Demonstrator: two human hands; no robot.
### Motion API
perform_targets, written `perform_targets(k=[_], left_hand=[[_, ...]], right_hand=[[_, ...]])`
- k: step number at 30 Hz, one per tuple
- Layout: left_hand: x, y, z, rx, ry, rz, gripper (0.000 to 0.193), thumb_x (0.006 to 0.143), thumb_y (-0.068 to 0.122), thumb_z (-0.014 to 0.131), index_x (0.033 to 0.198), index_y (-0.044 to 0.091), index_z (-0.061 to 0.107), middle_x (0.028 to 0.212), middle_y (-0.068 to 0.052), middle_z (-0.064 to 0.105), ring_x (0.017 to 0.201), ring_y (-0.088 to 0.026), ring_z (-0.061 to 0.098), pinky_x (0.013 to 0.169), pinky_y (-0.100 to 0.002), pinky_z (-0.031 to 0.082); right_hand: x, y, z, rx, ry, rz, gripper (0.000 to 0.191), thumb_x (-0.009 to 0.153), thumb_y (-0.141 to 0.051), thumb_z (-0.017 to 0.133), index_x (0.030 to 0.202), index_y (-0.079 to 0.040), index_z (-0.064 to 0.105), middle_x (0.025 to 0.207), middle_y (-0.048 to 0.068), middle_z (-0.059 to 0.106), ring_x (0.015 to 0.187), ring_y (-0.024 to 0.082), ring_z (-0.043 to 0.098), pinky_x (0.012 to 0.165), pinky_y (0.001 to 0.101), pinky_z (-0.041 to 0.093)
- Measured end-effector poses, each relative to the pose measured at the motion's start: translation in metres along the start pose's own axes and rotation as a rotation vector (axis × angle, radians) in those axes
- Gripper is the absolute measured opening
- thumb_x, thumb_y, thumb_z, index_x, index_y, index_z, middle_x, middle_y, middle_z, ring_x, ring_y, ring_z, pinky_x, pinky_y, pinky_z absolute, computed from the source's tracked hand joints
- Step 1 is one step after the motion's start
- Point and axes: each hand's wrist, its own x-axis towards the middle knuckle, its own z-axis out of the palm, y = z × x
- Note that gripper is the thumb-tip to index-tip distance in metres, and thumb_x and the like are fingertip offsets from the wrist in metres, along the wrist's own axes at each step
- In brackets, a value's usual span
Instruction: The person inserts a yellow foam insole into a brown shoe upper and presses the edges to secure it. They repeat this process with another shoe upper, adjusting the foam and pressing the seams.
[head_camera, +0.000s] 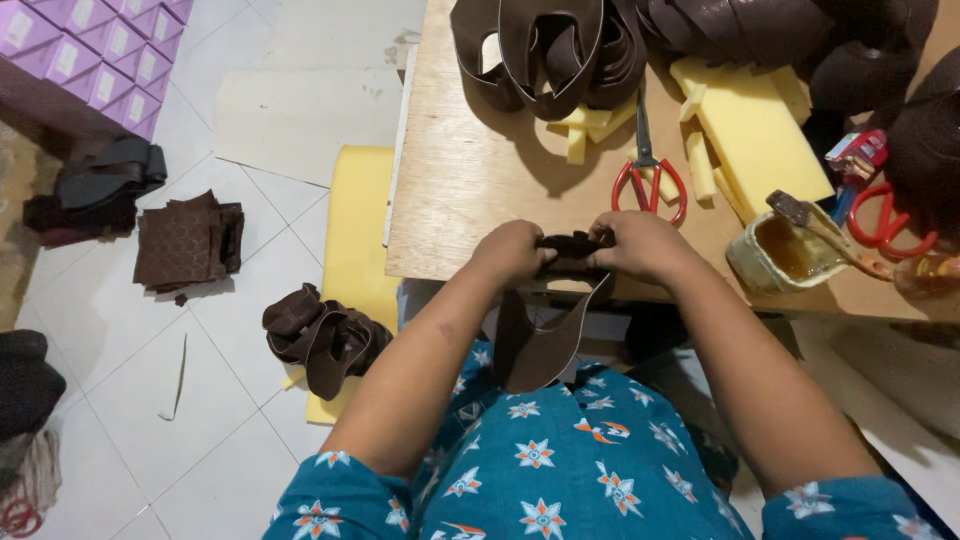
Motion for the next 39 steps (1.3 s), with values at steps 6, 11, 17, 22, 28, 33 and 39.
perform_targets(k=[6, 11, 17, 22, 28, 33, 39], left_hand=[[0.005, 0.005, 0.012, -0.020, 0.119, 0.101, 0.028, 0.076, 0.024, 0.077, 0.103, 0.015, 0.077, 0.097, -0.013, 0.076, 0.093, -0.035, 0.071, 0.082, -0.045, 0.055], [0.007, 0.008, 0.015, -0.011, 0.111, 0.044, 0.020, 0.084, 0.022, 0.074, 0.103, 0.016, 0.077, 0.099, -0.013, 0.076, 0.096, -0.034, 0.071, 0.084, -0.046, 0.055], [-0.003, 0.024, -0.005, 0.007, 0.085, 0.073, 0.025, 0.076, 0.017, 0.073, 0.101, 0.014, 0.077, 0.098, -0.013, 0.075, 0.095, -0.034, 0.071, 0.083, -0.045, 0.056], [-0.002, 0.025, -0.024, 0.048, 0.190, -0.115, 0.020, 0.078, 0.015, 0.070, 0.096, 0.010, 0.078, 0.099, -0.015, 0.075, 0.095, -0.034, 0.072, 0.084, -0.044, 0.057], [0.010, 0.009, -0.027, -0.014, 0.114, -0.095, 0.025, 0.080, 0.016, 0.068, 0.102, 0.009, 0.077, 0.102, -0.017, 0.075, 0.097, -0.035, 0.072, 0.085, -0.044, 0.056], [0.014, 0.000, -0.014, -0.027, 0.157, -0.044, 0.032, 0.078, 0.014, 0.070, 0.109, 0.013, 0.075, 0.106, -0.015, 0.074, 0.101, -0.035, 0.069, 0.087, -0.044, 0.055], [0.010, -0.003, -0.014, -0.115, 0.116, -0.082, 0.029, 0.081, 0.010, 0.070, 0.110, 0.012, 0.070, 0.105, -0.013, 0.075, 0.100, -0.033, 0.071, 0.087, -0.043, 0.055]], right_hand=[[0.001, -0.002, 0.005, 0.013, -0.003, -0.015, 0.040, 0.073, -0.030, 0.081, 0.109, -0.014, 0.076, 0.099, 0.014, 0.077, 0.096, 0.031, 0.073, 0.085, 0.0421, 0.056], [0.000, 0.001, 0.007, 0.035, 0.026, -0.007, 0.041, 0.075, -0.027, 0.082, 0.113, -0.013, 0.074, 0.099, 0.016, 0.075, 0.095, 0.032, 0.071, 0.084, 0.0424, 0.055], [-0.003, -0.009, 0.001, 0.183, 0.049, -0.062, 0.043, 0.075, -0.025, 0.082, 0.114, -0.012, 0.073, 0.101, 0.014, 0.077, 0.095, 0.029, 0.074, 0.085, 0.0395, 0.056], [-0.018, -0.018, -0.019, 0.278, 0.073, -0.016, 0.055, 0.068, -0.027, 0.089, 0.115, -0.009, 0.067, 0.103, 0.013, 0.075, 0.093, 0.029, 0.073, 0.083, 0.0399, 0.056], [-0.019, -0.032, -0.016, -0.085, 0.214, -0.026, 0.032, 0.082, -0.014, 0.073, 0.114, -0.017, 0.070, 0.103, 0.009, 0.074, 0.102, 0.033, 0.070, 0.083, 0.0467, 0.054], [-0.022, -0.032, -0.005, -0.154, 0.495, -0.404, 0.040, 0.071, -0.007, 0.074, 0.110, -0.019, 0.073, 0.104, 0.005, 0.070, 0.099, 0.034, 0.067, 0.079, 0.0444, 0.054], [-0.033, -0.031, 0.007, -0.079, 0.632, -0.600, 0.028, 0.084, -0.012, 0.076, 0.111, -0.018, 0.074, 0.108, 0.003, 0.067, 0.097, 0.027, 0.067, 0.076, 0.0376, 0.055]])
